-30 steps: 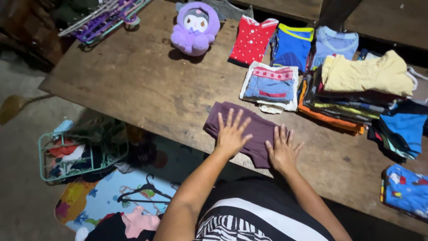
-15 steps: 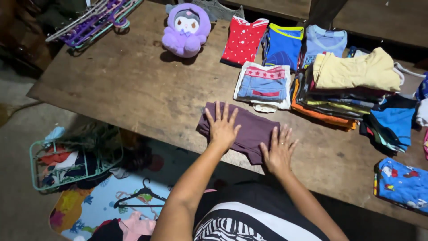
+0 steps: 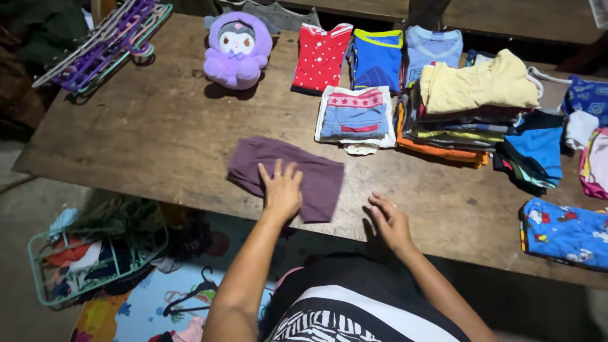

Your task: Fold various pieces of clothing and organize them on a wooden surface.

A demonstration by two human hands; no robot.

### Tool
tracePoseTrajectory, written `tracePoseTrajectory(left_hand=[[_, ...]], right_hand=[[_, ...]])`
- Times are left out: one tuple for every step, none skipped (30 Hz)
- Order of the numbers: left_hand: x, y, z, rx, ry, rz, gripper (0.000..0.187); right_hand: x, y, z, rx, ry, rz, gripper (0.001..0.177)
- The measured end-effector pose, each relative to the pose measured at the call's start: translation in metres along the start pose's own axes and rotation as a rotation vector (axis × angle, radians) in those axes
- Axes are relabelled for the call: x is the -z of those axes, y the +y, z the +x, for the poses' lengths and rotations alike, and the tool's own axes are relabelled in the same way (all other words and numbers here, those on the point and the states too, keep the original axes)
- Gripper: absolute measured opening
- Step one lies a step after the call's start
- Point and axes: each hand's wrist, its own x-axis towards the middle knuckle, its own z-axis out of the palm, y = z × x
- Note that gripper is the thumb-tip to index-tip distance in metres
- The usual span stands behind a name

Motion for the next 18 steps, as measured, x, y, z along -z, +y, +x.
tracePoseTrajectory(left_hand=[[0.005, 0.011, 0.005, -0.006, -0.001, -0.002, 0.048], [0.009, 0.021, 0.01, -0.029, 0.083, -0.016, 0.043], [0.014, 0.033, 0.017, -0.057, 0.17, -0.031, 0.039], [-0.003, 0.047, 0.021, -0.068, 0.171, -0.034, 0.039], [-0.02, 0.061, 0.026, -0.178, 0.264, -0.2, 0.041], [-0.036, 0.076, 0.031, -0.288, 0.354, -0.367, 0.043], [-0.04, 0.089, 0.034, -0.304, 0.354, -0.371, 0.043], [-0.044, 0.102, 0.037, -0.343, 0.32, -0.437, 0.046], [-0.046, 0.114, 0.041, -0.385, 0.284, -0.502, 0.049], [-0.039, 0.122, 0.046, -0.404, 0.285, -0.505, 0.049], [-0.033, 0.13, 0.049, -0.452, 0.232, -0.539, 0.054], [-0.027, 0.138, 0.053, -0.499, 0.179, -0.573, 0.06], [-0.022, 0.143, 0.059, -0.518, 0.175, -0.578, 0.06], [-0.017, 0.148, 0.065, -0.56, 0.164, -0.617, 0.067], [-0.013, 0.156, 0.07, -0.597, 0.154, -0.66, 0.074], [-0.009, 0.165, 0.076, -0.61, 0.152, -0.668, 0.074], [-0.003, 0.173, 0.086, -0.615, 0.152, -0.69, 0.08], [0.004, 0.182, 0.097, -0.619, 0.152, -0.711, 0.086]], right_hand=[[0.0, 0.0, 0.002, -0.004, 0.004, -0.002, 0.028], [0.0, 0.001, 0.004, -0.153, 0.016, 0.312, 0.032], [0.001, 0.002, 0.006, -0.299, 0.037, 0.625, 0.037], [0.005, -0.005, 0.01, -0.299, 0.048, 0.622, 0.037], [0.01, -0.013, 0.015, -0.408, 0.044, 0.753, 0.042], [0.014, -0.021, 0.02, -0.515, 0.041, 0.885, 0.046], [0.017, -0.023, 0.022, -0.512, 0.058, 0.884, 0.046], [0.019, -0.024, 0.024, -0.517, 0.118, 0.92, 0.049], [0.022, -0.026, 0.027, -0.519, 0.181, 0.957, 0.053], [0.029, -0.026, 0.028, -0.514, 0.2, 0.955, 0.053], [0.035, -0.026, 0.028, -0.557, 0.268, 1.022, 0.056], [0.041, -0.024, 0.028, -0.599, 0.337, 1.09, 0.059], [0.046, -0.017, 0.026, -0.596, 0.358, 1.088, 0.059], [0.052, -0.009, 0.024, -0.59, 0.396, 1.117, 0.061], [0.06, 0.0, 0.021, -0.585, 0.429, 1.142, 0.063], [0.066, 0.019, 0.015, -0.583, 0.444, 1.135, 0.063], [0.072, 0.039, 0.015, -0.579, 0.492, 1.204, 0.063], [0.08, 0.058, 0.015, -0.572, 0.54, 1.273, 0.064]])
